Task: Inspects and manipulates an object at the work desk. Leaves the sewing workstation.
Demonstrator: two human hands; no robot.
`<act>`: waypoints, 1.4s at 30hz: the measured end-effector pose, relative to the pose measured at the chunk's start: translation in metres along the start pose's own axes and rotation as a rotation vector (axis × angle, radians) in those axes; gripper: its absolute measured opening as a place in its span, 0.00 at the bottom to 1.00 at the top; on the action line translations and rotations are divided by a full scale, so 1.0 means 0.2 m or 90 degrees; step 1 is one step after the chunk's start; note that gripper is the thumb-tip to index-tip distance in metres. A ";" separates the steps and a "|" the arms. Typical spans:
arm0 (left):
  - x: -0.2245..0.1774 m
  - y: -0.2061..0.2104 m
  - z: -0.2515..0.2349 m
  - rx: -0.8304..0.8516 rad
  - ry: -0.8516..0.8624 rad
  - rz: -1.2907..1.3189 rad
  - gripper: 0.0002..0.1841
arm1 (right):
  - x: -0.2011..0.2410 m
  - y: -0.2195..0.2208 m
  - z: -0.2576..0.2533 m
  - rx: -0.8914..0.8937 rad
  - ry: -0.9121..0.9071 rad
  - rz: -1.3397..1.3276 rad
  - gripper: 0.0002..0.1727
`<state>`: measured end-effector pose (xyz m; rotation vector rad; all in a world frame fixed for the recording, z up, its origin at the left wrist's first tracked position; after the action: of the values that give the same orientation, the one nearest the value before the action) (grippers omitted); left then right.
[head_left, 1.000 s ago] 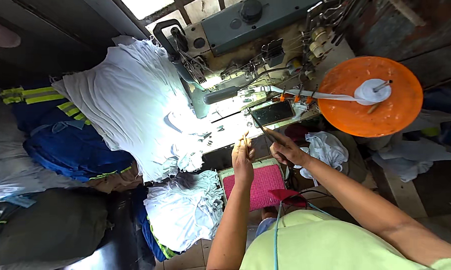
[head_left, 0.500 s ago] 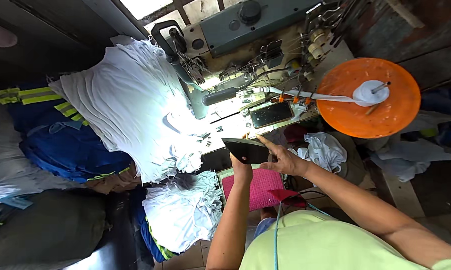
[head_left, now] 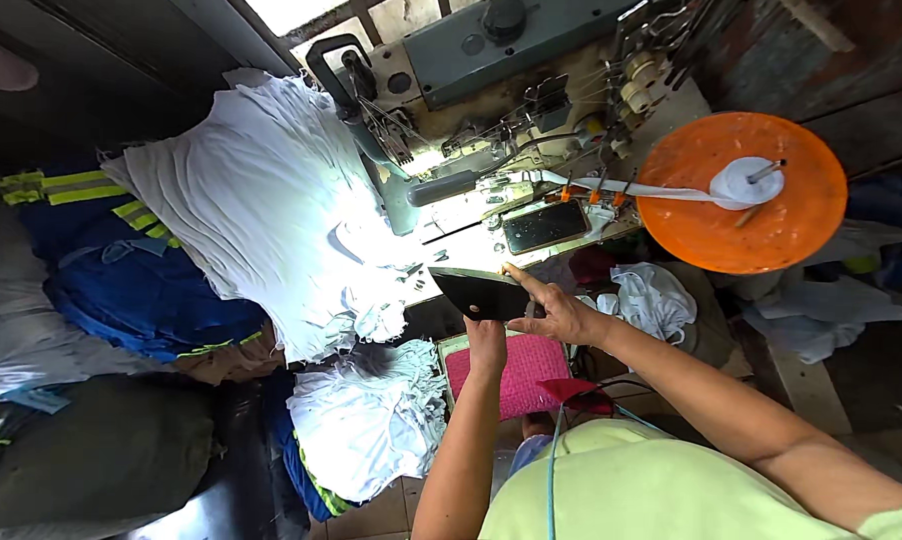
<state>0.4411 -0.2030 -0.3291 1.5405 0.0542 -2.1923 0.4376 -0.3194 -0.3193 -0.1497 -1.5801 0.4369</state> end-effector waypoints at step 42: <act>0.06 -0.01 -0.11 0.048 -0.021 0.078 0.31 | 0.01 0.09 -0.16 0.069 0.047 0.051 0.46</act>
<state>0.4559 -0.1986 -0.3478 1.5046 -0.1305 -2.1450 0.4658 -0.2962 -0.3247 -0.1444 -1.4775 0.5718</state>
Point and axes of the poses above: each hand's wrist, its own z-axis away from the middle knuckle, its own y-axis out of the palm, x = y × z, the point moved 9 cm from there along -z, towards the middle knuckle, and after that the axes turned 14 degrees about -x, right-handed, at the moved point
